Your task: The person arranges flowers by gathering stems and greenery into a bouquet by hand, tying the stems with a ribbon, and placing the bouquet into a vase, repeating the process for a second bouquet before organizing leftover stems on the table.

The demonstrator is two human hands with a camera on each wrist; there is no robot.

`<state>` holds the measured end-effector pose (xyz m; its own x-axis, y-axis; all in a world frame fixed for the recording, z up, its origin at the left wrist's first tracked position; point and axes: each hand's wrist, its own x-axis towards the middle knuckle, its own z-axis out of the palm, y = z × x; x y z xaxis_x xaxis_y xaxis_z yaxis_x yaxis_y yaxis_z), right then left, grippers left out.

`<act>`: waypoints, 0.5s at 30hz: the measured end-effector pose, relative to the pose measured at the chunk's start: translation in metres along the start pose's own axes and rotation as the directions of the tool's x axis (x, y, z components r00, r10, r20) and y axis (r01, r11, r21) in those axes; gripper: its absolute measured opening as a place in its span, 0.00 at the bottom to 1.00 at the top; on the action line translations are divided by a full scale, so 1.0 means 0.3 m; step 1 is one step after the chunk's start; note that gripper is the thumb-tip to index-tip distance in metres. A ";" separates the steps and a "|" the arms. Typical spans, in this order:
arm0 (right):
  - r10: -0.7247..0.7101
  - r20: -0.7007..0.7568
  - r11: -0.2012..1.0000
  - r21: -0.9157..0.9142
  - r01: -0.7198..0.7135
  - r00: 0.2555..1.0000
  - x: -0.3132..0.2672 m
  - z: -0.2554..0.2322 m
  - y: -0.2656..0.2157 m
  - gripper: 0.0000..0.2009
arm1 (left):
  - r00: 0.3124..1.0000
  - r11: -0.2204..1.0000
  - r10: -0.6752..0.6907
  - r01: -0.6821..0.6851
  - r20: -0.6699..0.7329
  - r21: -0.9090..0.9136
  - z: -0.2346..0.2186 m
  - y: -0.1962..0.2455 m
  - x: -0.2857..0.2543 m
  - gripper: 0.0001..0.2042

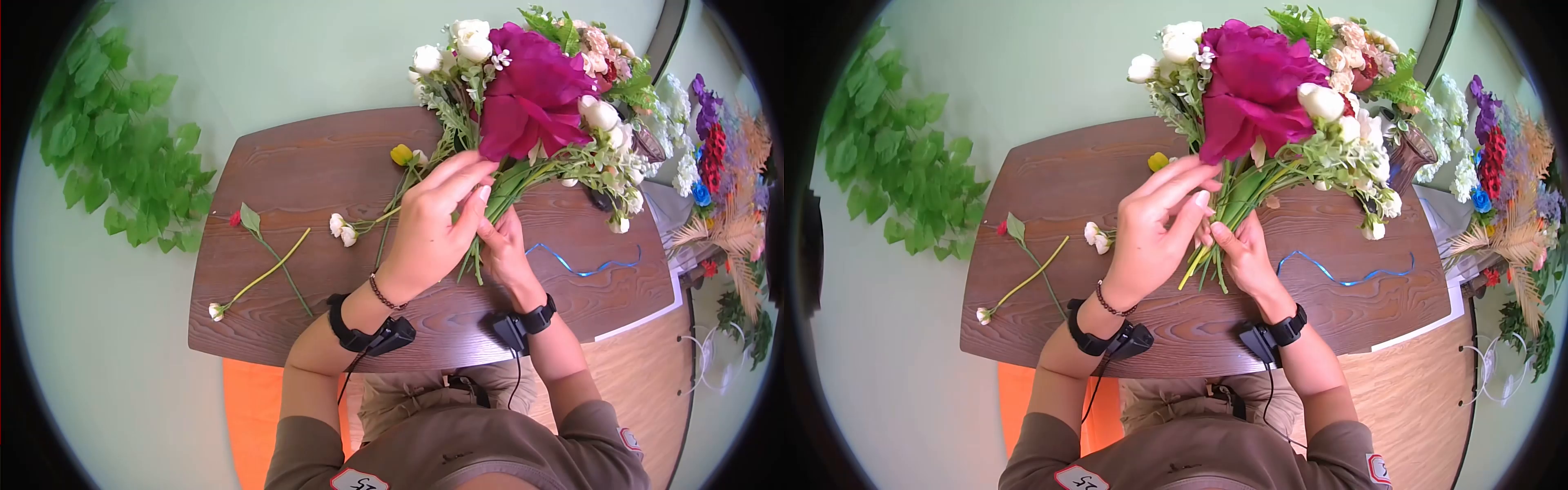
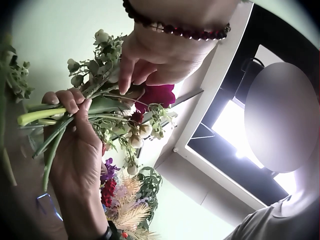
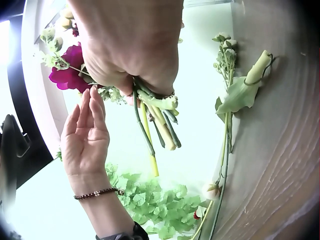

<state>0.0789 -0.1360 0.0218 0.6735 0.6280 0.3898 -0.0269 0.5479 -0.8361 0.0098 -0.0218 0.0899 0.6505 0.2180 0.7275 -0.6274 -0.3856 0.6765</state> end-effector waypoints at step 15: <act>0.036 0.224 0.998 0.036 -0.045 0.974 -0.006 -0.030 0.079 0.13 | 0.983 0.967 0.178 -0.167 -0.040 0.191 -0.104 -0.009 0.049 0.26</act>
<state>0.0838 -0.1291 -0.0021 0.4897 0.7550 0.4360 -0.0836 0.5384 -0.8385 0.0078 0.0104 0.1023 0.5106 0.1817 0.8404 -0.6342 -0.5804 0.5108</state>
